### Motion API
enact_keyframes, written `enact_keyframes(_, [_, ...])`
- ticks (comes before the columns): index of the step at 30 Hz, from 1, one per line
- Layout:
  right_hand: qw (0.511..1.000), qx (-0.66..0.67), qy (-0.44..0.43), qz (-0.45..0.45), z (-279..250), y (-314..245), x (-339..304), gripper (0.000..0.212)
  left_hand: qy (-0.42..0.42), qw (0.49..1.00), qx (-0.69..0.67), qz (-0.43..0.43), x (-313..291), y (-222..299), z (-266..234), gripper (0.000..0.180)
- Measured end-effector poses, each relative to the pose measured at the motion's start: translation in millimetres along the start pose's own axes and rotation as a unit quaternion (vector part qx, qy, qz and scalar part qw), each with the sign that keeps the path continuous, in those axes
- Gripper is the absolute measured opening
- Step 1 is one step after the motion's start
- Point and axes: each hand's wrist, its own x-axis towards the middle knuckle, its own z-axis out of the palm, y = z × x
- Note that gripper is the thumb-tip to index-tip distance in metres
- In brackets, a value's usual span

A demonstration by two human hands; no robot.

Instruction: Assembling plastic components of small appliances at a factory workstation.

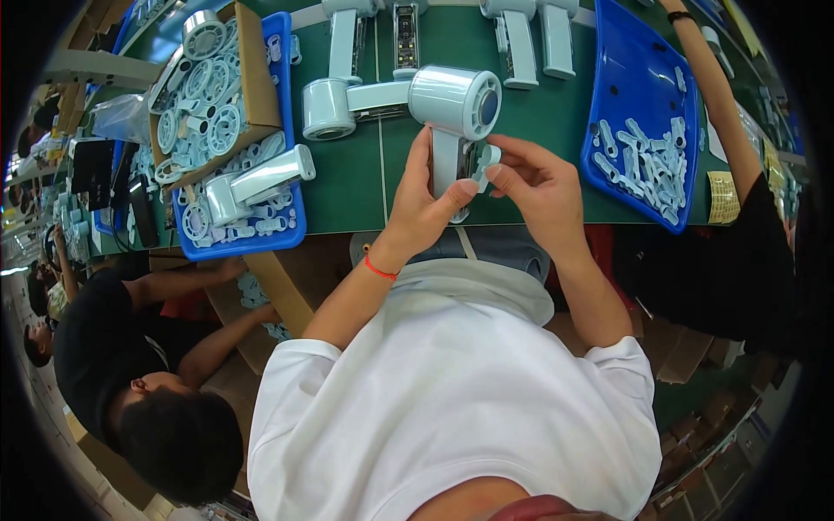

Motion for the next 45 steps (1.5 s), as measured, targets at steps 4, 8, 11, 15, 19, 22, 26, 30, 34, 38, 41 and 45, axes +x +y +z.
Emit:
enact_keyframes(4, [1.000, -0.018, 0.017, 0.018, -1, 1, -1, 0.028, 0.002, 0.997, 0.072, 0.000, -1, -3, 1, 0.084])
enact_keyframes(8, [0.999, -0.017, 0.028, 0.028, -2, 1, -1, 0.026, 0.014, 0.965, 0.246, 0.089, 2, -4, 8, 0.086])
enact_keyframes(11, [0.998, -0.039, 0.027, 0.032, -2, 0, 0, 0.025, 0.028, 0.959, 0.265, 0.095, 2, -5, 11, 0.084])
enact_keyframes(15, [0.996, -0.082, 0.014, 0.021, -2, 0, 4, 0.024, 0.058, 0.947, 0.304, 0.082, 1, -3, 13, 0.082])
enact_keyframes(19, [0.997, -0.072, 0.010, 0.010, -6, 7, 10, 0.024, 0.061, 0.944, 0.312, 0.084, 3, -3, 16, 0.080])
enact_keyframes(22, [0.994, -0.074, -0.007, 0.079, -8, -2, 14, 0.023, 0.064, 0.934, 0.342, 0.086, 5, -1, 15, 0.078])
enact_keyframes(26, [0.994, -0.043, -0.038, 0.093, -8, 2, 20, 0.022, 0.033, 0.958, 0.284, 0.025, 7, 2, 10, 0.078])
enact_keyframes(30, [0.993, -0.048, -0.064, 0.089, -13, 3, 22, 0.021, -0.021, 0.956, 0.288, 0.042, 8, 4, 7, 0.084])
enact_keyframes(34, [0.992, -0.077, -0.055, 0.088, -8, -3, 15, 0.020, -0.014, 0.958, 0.286, 0.025, 8, 2, 6, 0.086])
enact_keyframes(38, [0.993, -0.082, -0.031, 0.076, -5, -4, 12, 0.020, 0.004, 0.957, 0.290, 0.020, 7, 3, 9, 0.084])
enact_keyframes(41, [0.992, -0.091, -0.039, 0.075, -6, -3, 13, 0.021, 0.008, 0.959, 0.283, 0.016, 7, 6, 10, 0.082])
enact_keyframes(45, [0.991, -0.097, -0.049, 0.083, -7, -6, 14, 0.021, 0.006, 0.968, 0.249, 0.011, 7, 6, 8, 0.082])
